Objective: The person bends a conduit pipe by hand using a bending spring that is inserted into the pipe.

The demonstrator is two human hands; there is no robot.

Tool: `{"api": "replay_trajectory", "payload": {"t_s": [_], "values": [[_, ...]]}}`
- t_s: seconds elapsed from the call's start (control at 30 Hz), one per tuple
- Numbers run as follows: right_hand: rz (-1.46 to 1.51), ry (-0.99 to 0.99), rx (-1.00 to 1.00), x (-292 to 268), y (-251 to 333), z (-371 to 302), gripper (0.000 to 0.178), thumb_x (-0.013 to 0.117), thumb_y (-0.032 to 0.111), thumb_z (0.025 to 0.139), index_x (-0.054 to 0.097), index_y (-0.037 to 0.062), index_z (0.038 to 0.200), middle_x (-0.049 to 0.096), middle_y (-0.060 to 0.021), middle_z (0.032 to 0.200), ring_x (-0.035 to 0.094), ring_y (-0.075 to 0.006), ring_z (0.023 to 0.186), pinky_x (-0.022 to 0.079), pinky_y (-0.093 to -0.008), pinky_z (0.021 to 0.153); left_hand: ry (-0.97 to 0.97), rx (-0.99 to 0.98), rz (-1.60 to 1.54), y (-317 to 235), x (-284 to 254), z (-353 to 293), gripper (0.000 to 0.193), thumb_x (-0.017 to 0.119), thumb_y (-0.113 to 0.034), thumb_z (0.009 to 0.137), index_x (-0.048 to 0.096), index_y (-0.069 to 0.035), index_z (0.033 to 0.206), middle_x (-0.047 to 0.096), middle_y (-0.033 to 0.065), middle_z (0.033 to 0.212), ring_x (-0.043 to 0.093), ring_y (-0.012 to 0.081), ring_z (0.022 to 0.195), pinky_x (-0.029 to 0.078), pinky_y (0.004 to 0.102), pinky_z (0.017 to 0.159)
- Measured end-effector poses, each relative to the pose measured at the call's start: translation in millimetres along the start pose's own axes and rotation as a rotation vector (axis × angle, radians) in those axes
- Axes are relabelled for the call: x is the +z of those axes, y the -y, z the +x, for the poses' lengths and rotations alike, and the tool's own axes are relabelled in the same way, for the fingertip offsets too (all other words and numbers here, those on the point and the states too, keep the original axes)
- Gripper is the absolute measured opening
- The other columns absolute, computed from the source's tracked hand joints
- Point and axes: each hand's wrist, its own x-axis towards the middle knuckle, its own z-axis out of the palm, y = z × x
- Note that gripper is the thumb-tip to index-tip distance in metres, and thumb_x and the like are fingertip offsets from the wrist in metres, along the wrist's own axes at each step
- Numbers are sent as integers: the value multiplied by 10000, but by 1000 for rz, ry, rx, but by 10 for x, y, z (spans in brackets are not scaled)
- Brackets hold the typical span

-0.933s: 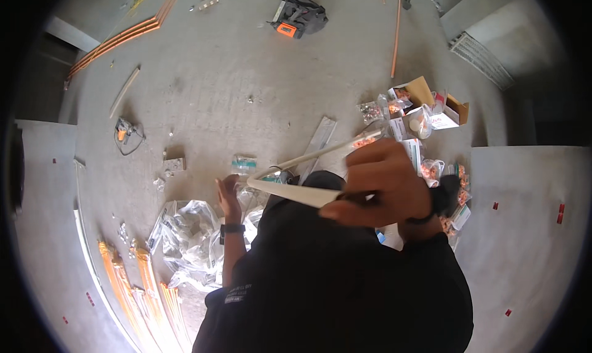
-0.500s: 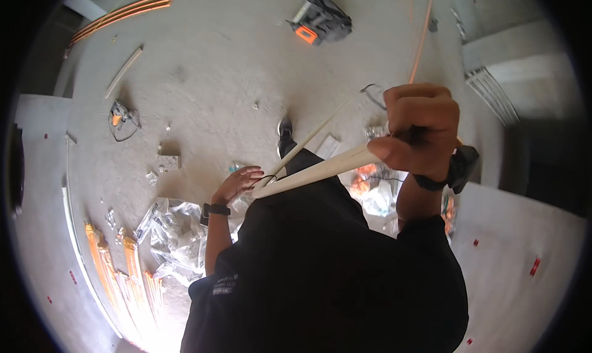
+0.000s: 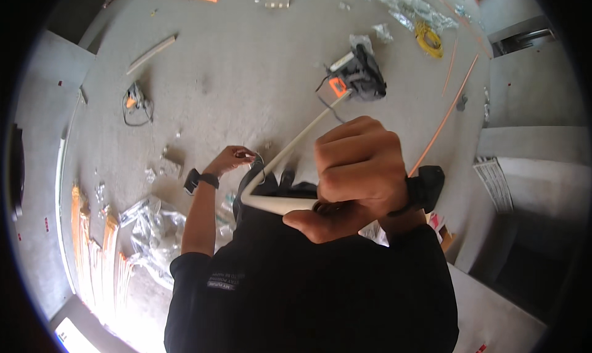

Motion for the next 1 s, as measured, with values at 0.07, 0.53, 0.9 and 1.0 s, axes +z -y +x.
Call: {"api": "replay_trajectory", "payload": {"t_s": [0.07,0.53,0.9,1.0], "values": [[4,-27,-34,-89,-184,226,473,835,182,683,407,115,493,396,27,483,383,-118,363,270,-284,340,33,50,-85,106,-129,336,263,764,-59,827,671,39,1052,698,84,979,656,155,963,533,285,887],[34,13,32,-120,-2033,1707,407,802,119,685,431,105,519,429,23,491,431,-129,378,297,-278,353,43,192,156,-1224,-1180,1758,282,738,-210,864,699,-21,1069,627,4,789,580,100,796,471,251,738],[45,-353,265,-908,-2664,2211,392,729,106,758,416,57,526,397,-15,517,338,-128,436,253,-295,444,-172,587,572,-2136,-2123,1752,419,743,-39,735,684,-97,1146,592,130,1262,504,302,1257,386,402,1082],[-29,-363,331,-945,-2803,2328,386,712,88,778,418,47,531,375,-14,514,305,-113,435,205,-308,446,-87,665,697,-2434,-1946,1811,526,749,-41,694,672,-146,1204,541,142,1353,464,361,1292,373,436,1090]]}}
